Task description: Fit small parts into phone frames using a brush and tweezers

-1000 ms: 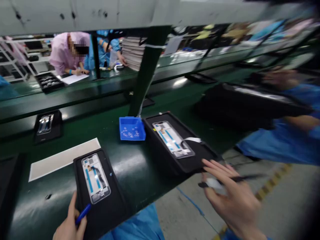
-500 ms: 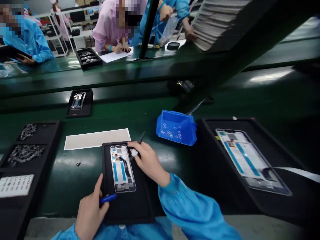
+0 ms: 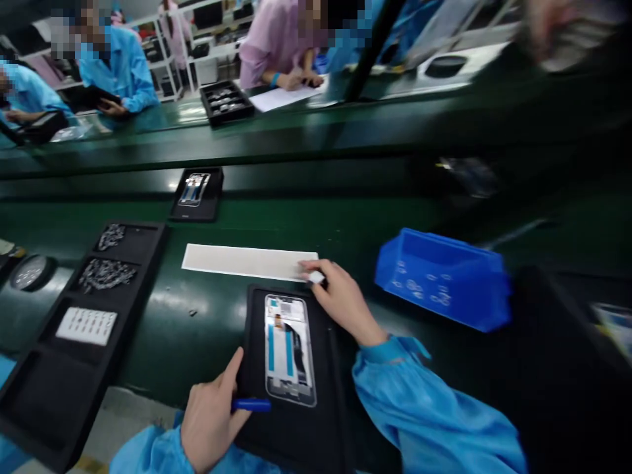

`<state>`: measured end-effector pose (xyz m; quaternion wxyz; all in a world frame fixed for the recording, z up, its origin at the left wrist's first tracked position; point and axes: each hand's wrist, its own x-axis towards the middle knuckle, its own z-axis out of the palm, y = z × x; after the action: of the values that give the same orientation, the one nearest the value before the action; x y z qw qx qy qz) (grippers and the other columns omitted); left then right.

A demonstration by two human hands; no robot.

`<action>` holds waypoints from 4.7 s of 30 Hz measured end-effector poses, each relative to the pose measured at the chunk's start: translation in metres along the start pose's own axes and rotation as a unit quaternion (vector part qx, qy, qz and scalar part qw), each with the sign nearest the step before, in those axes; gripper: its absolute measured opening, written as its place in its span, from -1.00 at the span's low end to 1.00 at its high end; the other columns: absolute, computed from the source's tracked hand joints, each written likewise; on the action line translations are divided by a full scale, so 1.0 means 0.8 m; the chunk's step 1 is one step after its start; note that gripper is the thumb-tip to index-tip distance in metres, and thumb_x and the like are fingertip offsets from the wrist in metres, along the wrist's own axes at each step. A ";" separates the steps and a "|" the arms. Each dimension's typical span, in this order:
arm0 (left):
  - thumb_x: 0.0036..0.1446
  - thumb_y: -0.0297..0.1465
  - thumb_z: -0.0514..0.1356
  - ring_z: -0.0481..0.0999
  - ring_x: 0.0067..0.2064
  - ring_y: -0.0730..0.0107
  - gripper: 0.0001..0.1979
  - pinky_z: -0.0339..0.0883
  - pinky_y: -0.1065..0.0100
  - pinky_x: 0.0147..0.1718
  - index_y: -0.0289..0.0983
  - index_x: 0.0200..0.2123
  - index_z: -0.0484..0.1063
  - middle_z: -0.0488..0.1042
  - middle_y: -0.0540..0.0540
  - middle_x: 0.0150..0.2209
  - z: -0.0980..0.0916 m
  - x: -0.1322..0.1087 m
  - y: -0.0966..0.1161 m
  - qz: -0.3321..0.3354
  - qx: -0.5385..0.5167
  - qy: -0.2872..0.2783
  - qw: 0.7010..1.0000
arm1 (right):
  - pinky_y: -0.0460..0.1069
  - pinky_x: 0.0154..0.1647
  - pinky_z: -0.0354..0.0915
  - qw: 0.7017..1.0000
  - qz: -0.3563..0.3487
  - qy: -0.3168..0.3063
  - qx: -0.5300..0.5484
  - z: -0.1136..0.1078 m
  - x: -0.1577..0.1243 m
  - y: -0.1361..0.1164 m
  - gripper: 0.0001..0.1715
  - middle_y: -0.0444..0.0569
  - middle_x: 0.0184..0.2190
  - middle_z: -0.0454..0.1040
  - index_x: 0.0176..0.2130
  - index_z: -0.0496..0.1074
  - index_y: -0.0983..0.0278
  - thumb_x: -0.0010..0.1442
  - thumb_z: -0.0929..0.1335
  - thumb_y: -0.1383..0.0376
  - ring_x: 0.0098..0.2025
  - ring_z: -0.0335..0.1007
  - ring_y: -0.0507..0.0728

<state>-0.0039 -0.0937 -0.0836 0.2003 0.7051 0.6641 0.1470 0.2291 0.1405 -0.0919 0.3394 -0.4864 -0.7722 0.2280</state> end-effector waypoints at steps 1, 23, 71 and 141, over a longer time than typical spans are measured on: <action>0.21 -0.32 0.17 0.56 -0.46 0.44 -0.36 0.39 0.49 -0.43 -0.14 0.33 0.10 0.53 0.09 -0.42 -0.008 0.004 -0.001 -0.021 -0.019 0.008 1.000 | 0.25 0.00 0.29 1.000 0.001 0.017 0.006 0.000 -0.006 -0.001 -0.80 0.09 -0.13 0.57 -0.16 0.41 0.22 0.21 0.26 0.35 -0.05 0.47 0.33; 0.07 -0.16 0.24 0.31 -0.59 0.51 -0.69 0.22 0.44 -0.55 -0.30 -0.27 0.49 0.34 0.08 -0.59 -0.090 0.088 -0.058 -0.222 -0.361 0.030 0.905 | -0.01 -0.15 0.37 0.935 -0.006 -0.195 0.295 0.085 -0.029 -0.176 -0.79 -0.10 -0.22 0.55 -0.17 0.40 0.18 0.18 0.38 0.43 -0.15 0.52 0.14; 0.18 -0.35 0.24 0.35 -0.49 0.54 -0.89 0.31 0.49 -0.49 -0.22 -0.37 0.54 0.48 -0.04 -0.37 -0.065 0.055 0.068 0.076 -0.203 0.186 0.958 | 0.02 -0.13 0.42 0.747 0.192 -0.115 0.626 0.011 -0.124 -0.154 -0.58 -0.16 -0.37 0.56 -0.23 0.38 0.17 -0.01 0.56 0.16 -0.32 0.49 0.07; 0.15 -0.53 0.29 0.65 -0.32 0.41 -0.77 0.50 0.47 -0.36 -0.26 -0.12 0.40 0.65 -0.14 -0.23 -0.039 0.110 0.061 0.320 0.017 0.307 0.896 | -0.12 -0.23 0.37 0.597 0.342 -0.024 0.725 0.007 -0.103 -0.150 -0.54 -0.21 -0.44 0.57 -0.31 0.39 0.20 -0.13 0.63 0.24 -0.35 0.51 0.02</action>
<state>0.0309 -0.0049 -0.0377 -0.0833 0.8025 0.4334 0.4014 0.1778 0.0153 -0.0389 0.4588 -0.3037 -0.1377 0.8236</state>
